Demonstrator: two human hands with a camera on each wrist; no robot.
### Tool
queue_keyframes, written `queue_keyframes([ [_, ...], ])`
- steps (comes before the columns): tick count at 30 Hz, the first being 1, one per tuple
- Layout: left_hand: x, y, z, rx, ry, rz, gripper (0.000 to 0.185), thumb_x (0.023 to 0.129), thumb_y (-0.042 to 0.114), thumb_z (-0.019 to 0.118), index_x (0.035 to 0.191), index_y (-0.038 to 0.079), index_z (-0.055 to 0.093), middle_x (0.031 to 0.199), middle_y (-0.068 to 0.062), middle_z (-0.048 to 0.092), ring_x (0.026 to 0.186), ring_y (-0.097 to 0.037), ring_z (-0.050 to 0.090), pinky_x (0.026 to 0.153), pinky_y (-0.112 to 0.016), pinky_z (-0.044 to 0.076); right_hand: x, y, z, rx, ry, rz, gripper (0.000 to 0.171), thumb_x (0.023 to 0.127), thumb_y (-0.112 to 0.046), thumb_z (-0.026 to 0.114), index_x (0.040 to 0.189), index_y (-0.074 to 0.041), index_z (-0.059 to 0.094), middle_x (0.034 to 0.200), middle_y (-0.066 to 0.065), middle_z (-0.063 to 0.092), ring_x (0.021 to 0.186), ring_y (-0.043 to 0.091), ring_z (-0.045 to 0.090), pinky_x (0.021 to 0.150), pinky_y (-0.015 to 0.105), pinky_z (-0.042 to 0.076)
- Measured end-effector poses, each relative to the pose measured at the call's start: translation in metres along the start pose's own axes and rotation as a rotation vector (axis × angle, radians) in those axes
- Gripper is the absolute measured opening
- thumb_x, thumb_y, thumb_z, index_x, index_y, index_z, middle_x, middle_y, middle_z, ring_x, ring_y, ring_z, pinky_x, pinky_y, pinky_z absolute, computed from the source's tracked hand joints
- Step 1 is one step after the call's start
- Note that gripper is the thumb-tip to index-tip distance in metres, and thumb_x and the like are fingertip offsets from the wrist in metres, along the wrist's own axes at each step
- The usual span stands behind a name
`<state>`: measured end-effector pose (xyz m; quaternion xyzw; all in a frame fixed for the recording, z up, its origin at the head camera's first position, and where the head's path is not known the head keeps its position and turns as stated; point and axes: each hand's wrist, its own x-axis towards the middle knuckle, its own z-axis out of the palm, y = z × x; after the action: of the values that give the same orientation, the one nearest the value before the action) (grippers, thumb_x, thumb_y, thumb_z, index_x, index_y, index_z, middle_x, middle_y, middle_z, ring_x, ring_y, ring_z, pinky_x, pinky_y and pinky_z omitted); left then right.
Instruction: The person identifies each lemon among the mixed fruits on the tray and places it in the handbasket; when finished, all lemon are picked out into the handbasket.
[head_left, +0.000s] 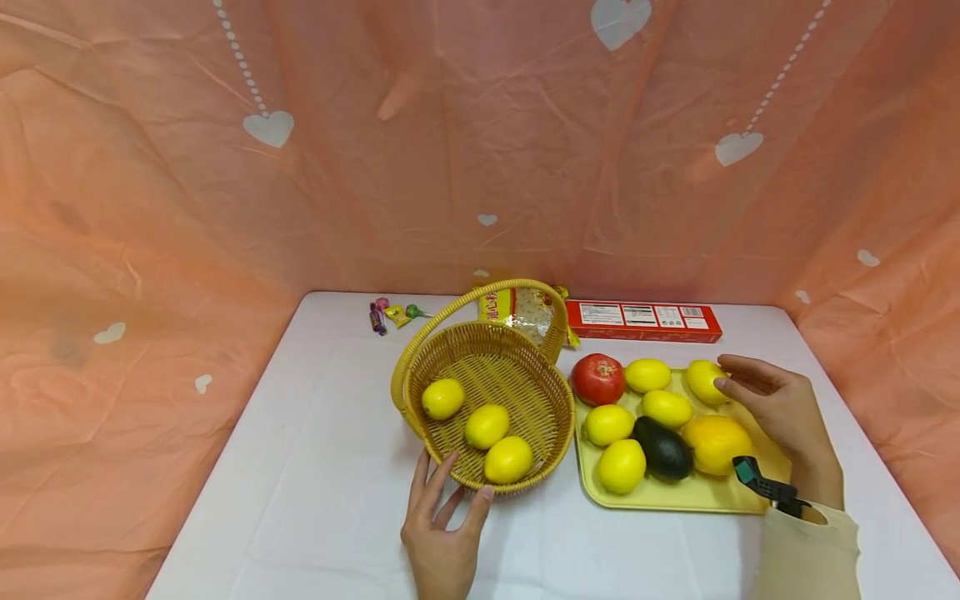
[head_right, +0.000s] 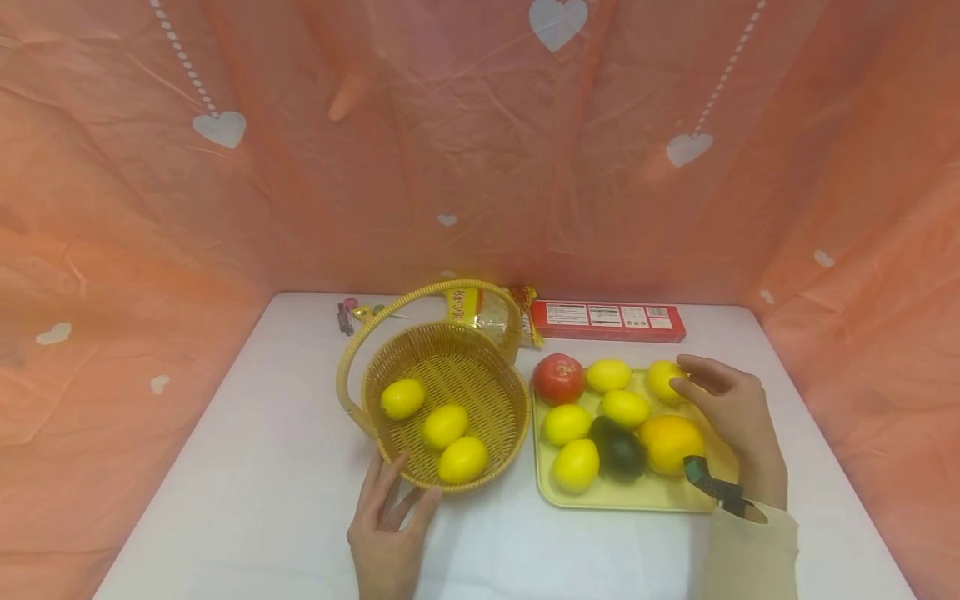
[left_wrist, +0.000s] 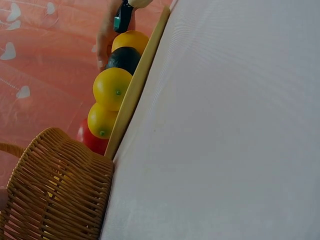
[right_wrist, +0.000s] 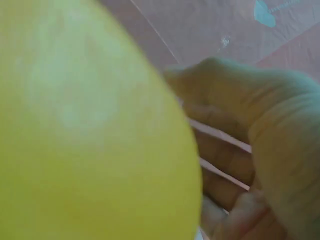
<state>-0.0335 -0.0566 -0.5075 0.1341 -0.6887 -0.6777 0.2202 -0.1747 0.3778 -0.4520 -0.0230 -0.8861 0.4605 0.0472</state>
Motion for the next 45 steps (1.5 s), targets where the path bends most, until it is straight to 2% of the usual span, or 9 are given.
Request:
queue_keyframes([
  [6,0.0,0.001,0.0,-0.001,0.003,-0.002,0.058,0.085,0.001,0.094,0.139,0.007,0.075,0.171,-0.02,0.042,0.15,-0.039,0.052,0.099,-0.026,0.065,-0.001,0.002,-0.003,-0.15,-0.034,0.13,0.067,0.107,-0.044,0.073,0.157,-0.002,0.057,0.153,0.024,0.063,0.129,0.024,0.065,0.082,0.002,0.053],
  [9,-0.001,0.002,0.001,0.0,0.005,-0.004,0.057,0.085,0.001,0.094,0.139,0.007,0.075,0.171,-0.022,0.042,0.15,-0.042,0.052,0.099,-0.028,0.065,-0.001,0.003,-0.005,-0.169,-0.068,0.175,0.071,0.108,-0.045,0.069,0.162,-0.002,0.051,0.16,0.033,0.052,0.142,0.054,0.053,0.106,0.033,0.062],
  [12,-0.001,0.002,0.001,0.002,0.006,-0.006,0.057,0.085,0.002,0.094,0.138,0.006,0.075,0.171,-0.023,0.042,0.15,-0.043,0.051,0.099,-0.029,0.065,-0.002,0.004,-0.006,-0.153,-0.093,0.211,0.077,0.109,-0.049,0.067,0.166,-0.002,0.044,0.164,0.035,0.046,0.144,0.06,0.047,0.115,0.072,0.049],
  [15,-0.001,0.002,0.001,0.002,0.005,-0.016,0.058,0.085,0.002,0.094,0.139,0.007,0.075,0.171,-0.021,0.042,0.15,-0.041,0.052,0.099,-0.03,0.065,-0.003,0.005,-0.007,-0.127,-0.098,0.239,0.08,0.109,-0.052,0.064,0.167,-0.002,0.041,0.165,0.036,0.043,0.146,0.062,0.044,0.117,0.081,0.04],
  [18,0.0,0.002,0.0,0.005,0.002,-0.026,0.059,0.085,0.003,0.095,0.14,0.006,0.074,0.172,-0.02,0.042,0.15,-0.038,0.052,0.1,-0.029,0.065,-0.004,0.003,-0.009,-0.142,-0.093,0.242,0.079,0.109,-0.053,0.064,0.166,-0.002,0.043,0.165,0.035,0.044,0.146,0.061,0.046,0.115,0.075,0.047],
  [20,0.0,0.001,0.0,0.007,0.001,-0.031,0.059,0.085,0.003,0.095,0.14,0.006,0.074,0.172,-0.02,0.041,0.151,-0.037,0.052,0.1,-0.029,0.065,-0.005,0.001,-0.011,-0.148,-0.087,0.211,0.076,0.109,-0.051,0.065,0.164,-0.002,0.047,0.163,0.034,0.047,0.142,0.057,0.051,0.111,0.051,0.06],
  [25,0.0,0.001,0.0,0.005,-0.002,-0.03,0.059,0.085,0.003,0.094,0.14,0.006,0.074,0.172,-0.02,0.041,0.15,-0.036,0.052,0.1,-0.03,0.065,-0.006,-0.006,-0.015,-0.103,-0.05,0.07,0.062,0.107,-0.039,0.073,0.157,-0.003,0.058,0.14,-0.004,0.07,0.112,-0.001,0.067,0.079,0.0,0.05],
  [29,0.0,0.001,0.0,-0.003,-0.006,-0.023,0.061,0.085,0.001,0.094,0.141,0.006,0.073,0.172,-0.019,0.041,0.15,-0.036,0.053,0.1,-0.029,0.065,-0.008,-0.019,-0.013,0.015,-0.066,-0.089,0.05,0.106,-0.018,0.076,0.151,-0.003,0.063,0.12,-0.035,0.067,0.104,-0.016,0.065,0.086,0.001,0.053],
  [45,-0.001,0.004,0.001,-0.006,-0.006,-0.027,0.058,0.085,0.003,0.094,0.14,0.007,0.074,0.172,-0.022,0.04,0.151,-0.04,0.051,0.101,-0.031,0.065,-0.004,-0.087,0.062,0.258,-0.52,-0.369,0.042,0.1,0.003,0.076,0.142,-0.001,0.07,0.133,-0.001,0.076,0.116,0.013,0.076,0.099,0.023,0.065],
])
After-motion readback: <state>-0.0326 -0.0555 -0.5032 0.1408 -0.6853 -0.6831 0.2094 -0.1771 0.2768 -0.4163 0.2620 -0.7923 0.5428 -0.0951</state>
